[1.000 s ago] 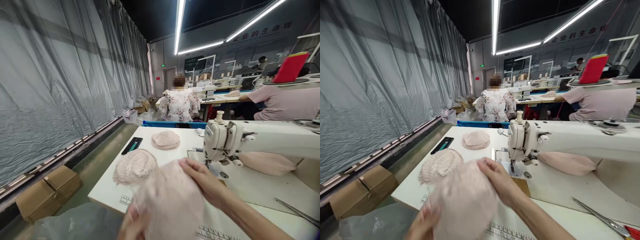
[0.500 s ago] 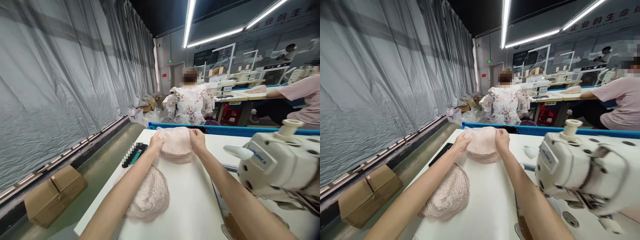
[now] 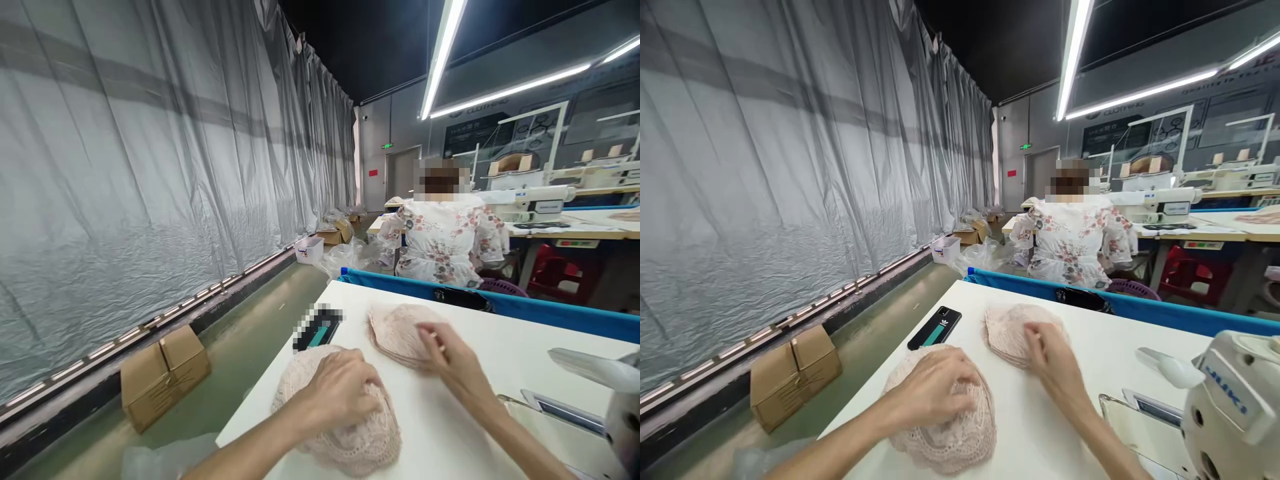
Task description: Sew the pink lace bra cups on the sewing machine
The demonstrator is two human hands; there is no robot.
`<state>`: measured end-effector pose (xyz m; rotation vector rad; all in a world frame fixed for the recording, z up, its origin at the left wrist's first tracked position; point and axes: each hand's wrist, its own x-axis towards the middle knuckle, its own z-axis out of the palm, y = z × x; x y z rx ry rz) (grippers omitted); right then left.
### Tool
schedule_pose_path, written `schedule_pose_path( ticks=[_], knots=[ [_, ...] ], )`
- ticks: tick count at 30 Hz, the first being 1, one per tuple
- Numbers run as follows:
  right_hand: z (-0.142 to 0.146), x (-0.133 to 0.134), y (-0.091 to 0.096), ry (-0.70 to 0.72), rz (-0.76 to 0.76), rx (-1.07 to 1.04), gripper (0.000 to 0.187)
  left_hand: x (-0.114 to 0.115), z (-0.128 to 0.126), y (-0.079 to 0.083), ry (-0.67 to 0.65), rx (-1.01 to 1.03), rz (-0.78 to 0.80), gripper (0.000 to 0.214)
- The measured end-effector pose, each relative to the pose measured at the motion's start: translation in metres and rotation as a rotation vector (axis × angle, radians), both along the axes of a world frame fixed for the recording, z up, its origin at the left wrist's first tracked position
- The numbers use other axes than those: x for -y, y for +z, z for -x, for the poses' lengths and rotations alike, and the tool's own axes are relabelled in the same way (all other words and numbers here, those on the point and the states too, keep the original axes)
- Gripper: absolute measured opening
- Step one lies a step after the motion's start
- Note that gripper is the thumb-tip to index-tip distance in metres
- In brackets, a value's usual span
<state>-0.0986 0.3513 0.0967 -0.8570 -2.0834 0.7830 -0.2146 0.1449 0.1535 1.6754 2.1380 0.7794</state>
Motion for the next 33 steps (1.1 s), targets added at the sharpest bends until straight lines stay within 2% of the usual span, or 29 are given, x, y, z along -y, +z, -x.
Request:
schedule_pose_path(
  ticks=[2, 3, 5, 7, 12, 16, 20, 24, 33],
  knots=[
    [-0.009, 0.032, -0.007, 0.251, -0.052, 0.037, 0.022, 0.016, -0.004, -0.007, -0.011, -0.014, 0.022, 0.013],
    [-0.014, 0.047, -0.012, 0.331, -0.070, 0.053, 0.025, 0.021, -0.006, -0.011, -0.007, -0.015, 0.024, 0.010],
    [-0.024, 0.072, -0.021, 0.424, -0.078, 0.090, 0.031, 0.025, -0.008, -0.019, 0.015, -0.004, -0.001, 0.011],
    [-0.033, 0.088, -0.029, 0.454, -0.069, 0.125, 0.032, 0.025, -0.008, -0.025, 0.047, 0.026, -0.051, 0.017],
    [-0.040, 0.105, -0.032, 0.451, -0.039, 0.206, 0.034, 0.025, -0.002, -0.030, 0.104, 0.206, -0.190, 0.018],
    [-0.032, 0.114, -0.032, 0.365, -0.007, 0.309, 0.036, 0.028, 0.004, -0.034, 0.190, 0.466, -0.349, 0.010],
    [-0.022, 0.121, -0.035, 0.279, 0.042, 0.396, 0.036, 0.031, 0.015, -0.035, 0.327, 0.752, -0.576, 0.036],
    [-0.016, 0.124, -0.034, 0.233, 0.098, 0.437, 0.035, 0.036, 0.028, -0.030, 0.381, 0.985, -0.746, 0.051],
    [-0.015, 0.124, -0.024, 0.244, 0.111, 0.375, 0.030, 0.056, 0.043, -0.016, 0.425, 1.253, -0.955, 0.039]
  ],
)
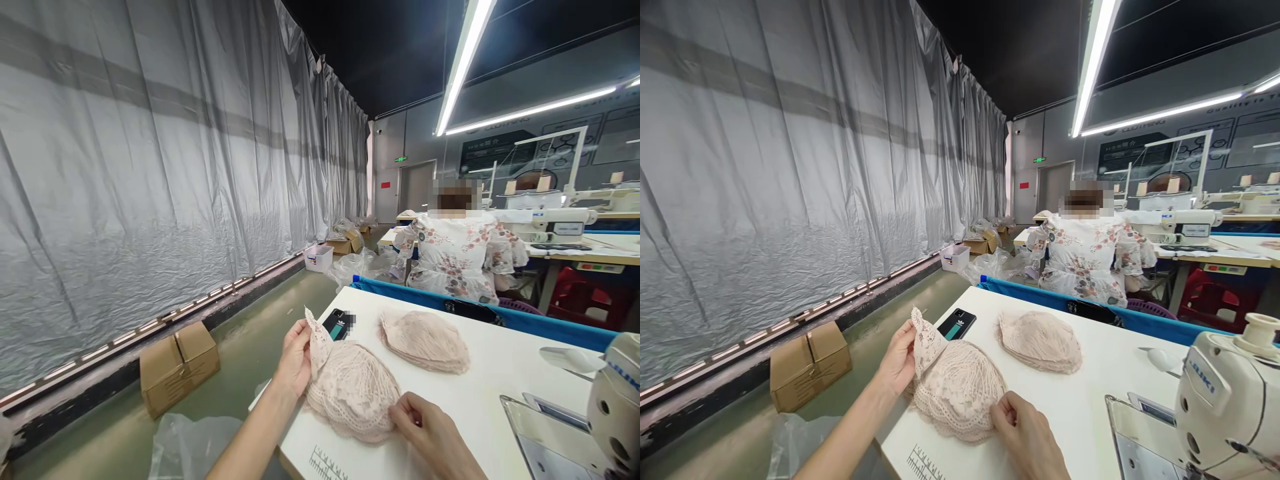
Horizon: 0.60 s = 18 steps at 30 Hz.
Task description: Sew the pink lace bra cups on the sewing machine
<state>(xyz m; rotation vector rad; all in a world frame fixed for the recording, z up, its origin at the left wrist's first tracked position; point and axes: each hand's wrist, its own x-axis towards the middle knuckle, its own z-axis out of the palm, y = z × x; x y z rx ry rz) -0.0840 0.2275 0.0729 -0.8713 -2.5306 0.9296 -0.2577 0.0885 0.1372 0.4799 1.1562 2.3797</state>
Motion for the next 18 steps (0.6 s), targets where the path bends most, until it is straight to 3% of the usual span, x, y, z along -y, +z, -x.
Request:
schedule_pose_path(
  ticks=[3, 9, 14, 18],
  knots=[
    [-0.002, -0.001, 0.001, -0.020, 0.006, -0.004, 0.035, 0.005, 0.001, 0.003, 0.012, 0.034, -0.036, 0.038],
    [0.000, -0.001, 0.010, -0.050, 0.001, -0.027, 0.027, 0.019, 0.002, 0.015, 0.022, 0.069, -0.090, 0.040],
    [-0.002, -0.001, 0.030, -0.057, 0.044, -0.159, 0.030, 0.032, 0.000, 0.021, 0.041, 0.108, -0.101, 0.039],
    [-0.002, 0.003, 0.054, 0.079, 0.211, -0.380, 0.037, 0.036, -0.004, 0.025, 0.063, 0.161, -0.087, 0.032]
  ],
)
